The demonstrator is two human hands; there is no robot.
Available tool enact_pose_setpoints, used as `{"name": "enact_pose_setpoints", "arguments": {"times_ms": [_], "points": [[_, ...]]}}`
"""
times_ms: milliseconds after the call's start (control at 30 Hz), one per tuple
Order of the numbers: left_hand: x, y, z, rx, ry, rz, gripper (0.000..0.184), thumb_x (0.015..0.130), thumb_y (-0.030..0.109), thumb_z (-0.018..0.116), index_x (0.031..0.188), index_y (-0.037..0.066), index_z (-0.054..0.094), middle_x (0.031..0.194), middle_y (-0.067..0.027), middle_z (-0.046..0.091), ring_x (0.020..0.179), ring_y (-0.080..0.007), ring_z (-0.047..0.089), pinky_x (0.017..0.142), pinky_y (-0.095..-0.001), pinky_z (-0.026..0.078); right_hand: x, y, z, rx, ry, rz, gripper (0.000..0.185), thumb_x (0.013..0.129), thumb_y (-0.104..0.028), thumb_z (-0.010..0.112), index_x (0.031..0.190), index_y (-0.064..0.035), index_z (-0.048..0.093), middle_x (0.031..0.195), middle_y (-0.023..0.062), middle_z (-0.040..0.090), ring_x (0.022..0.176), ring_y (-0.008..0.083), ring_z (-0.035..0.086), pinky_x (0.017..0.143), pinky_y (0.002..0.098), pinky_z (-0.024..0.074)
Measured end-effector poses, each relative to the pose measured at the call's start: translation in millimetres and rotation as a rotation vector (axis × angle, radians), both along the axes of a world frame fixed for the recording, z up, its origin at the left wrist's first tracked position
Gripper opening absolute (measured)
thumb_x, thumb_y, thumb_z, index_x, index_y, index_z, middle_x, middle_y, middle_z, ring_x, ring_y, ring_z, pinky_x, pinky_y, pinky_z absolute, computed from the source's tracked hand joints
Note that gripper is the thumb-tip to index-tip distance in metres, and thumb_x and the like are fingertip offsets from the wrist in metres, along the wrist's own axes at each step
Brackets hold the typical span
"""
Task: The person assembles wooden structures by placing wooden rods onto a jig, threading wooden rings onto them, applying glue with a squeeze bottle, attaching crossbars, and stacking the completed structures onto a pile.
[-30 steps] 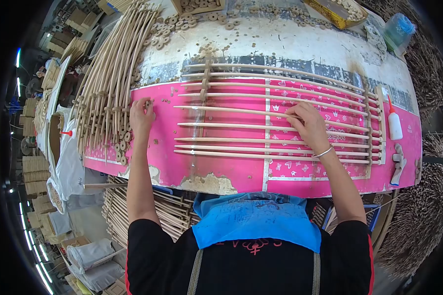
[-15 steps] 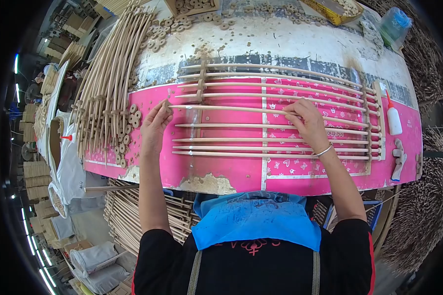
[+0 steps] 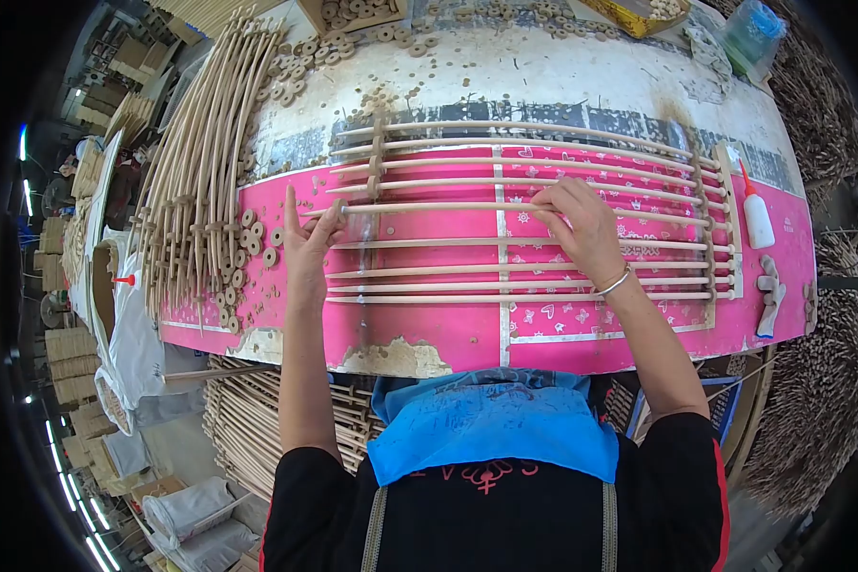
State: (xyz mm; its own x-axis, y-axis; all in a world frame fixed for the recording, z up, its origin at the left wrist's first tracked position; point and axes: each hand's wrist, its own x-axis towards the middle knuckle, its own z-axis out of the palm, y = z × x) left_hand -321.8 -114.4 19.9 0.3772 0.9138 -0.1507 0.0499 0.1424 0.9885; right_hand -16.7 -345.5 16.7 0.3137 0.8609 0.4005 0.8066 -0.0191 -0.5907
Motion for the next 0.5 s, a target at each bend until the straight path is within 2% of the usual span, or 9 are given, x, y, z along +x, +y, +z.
{"name": "enact_pose_setpoints", "arguments": {"times_ms": [133,267,300,400,500], "points": [[1.9,-0.2,-8.2,0.045,-0.025,-0.017,0.098,0.095,0.012,0.075,0.166,0.009,0.008,0.101,-0.0076,0.071,0.091,-0.0137,0.069,0.08,-0.0279,0.056,4.5,-0.9,-2.2,-0.032,-0.124,-0.019,0.013,0.09,-0.018,0.072,0.096,-0.0062,0.071,0.091,0.007,0.067,0.086,0.0257,0.065,0.074,0.0381,0.0521],[-2.9,-1.6,-12.2,0.128,0.089,-0.036,0.094,0.096,0.011,0.074,0.166,0.01,0.012,0.102,-0.0089,0.071,0.092,-0.0173,0.069,0.081,-0.0312,0.058,7.8,1.3,-15.5,0.023,-0.018,-0.029,0.02,0.091,-0.026,0.072,0.101,-0.009,0.072,0.1,0.0069,0.071,0.097,0.0277,0.067,0.081,0.0408,0.0522],[2.2,-2.0,-11.5,0.074,0.079,-0.003,0.091,0.096,0.01,0.073,0.166,0.011,0.014,0.101,-0.0088,0.071,0.09,-0.0167,0.069,0.08,-0.031,0.058,15.5,-0.9,-25.8,0.008,-0.044,0.02,0.025,0.091,-0.03,0.072,0.1,-0.0075,0.068,0.095,0.0065,0.068,0.088,0.0266,0.065,0.079,0.0414,0.0502],[3.7,0.2,-25.9,0.105,-0.009,-0.06,0.088,0.098,0.009,0.071,0.166,0.011,0.016,0.1,-0.0083,0.07,0.088,-0.0148,0.068,0.078,-0.0284,0.057,14.6,-2.4,-23.9,-0.082,-0.042,-0.025,0.017,0.09,-0.026,0.072,0.096,-0.01,0.07,0.095,0.0056,0.067,0.093,0.0264,0.065,0.081,0.0416,0.0501],[10.0,-3.3,-22.3,0.085,-0.006,-0.079,0.084,0.099,0.009,0.07,0.165,0.011,0.019,0.098,-0.0075,0.07,0.088,-0.0124,0.068,0.076,-0.0263,0.055,16.1,-1.9,-34.5,0.018,-0.089,-0.06,0.016,0.091,-0.027,0.071,0.093,-0.0108,0.07,0.089,0.0051,0.064,0.088,0.0262,0.063,0.079,0.0411,0.0486]]}}
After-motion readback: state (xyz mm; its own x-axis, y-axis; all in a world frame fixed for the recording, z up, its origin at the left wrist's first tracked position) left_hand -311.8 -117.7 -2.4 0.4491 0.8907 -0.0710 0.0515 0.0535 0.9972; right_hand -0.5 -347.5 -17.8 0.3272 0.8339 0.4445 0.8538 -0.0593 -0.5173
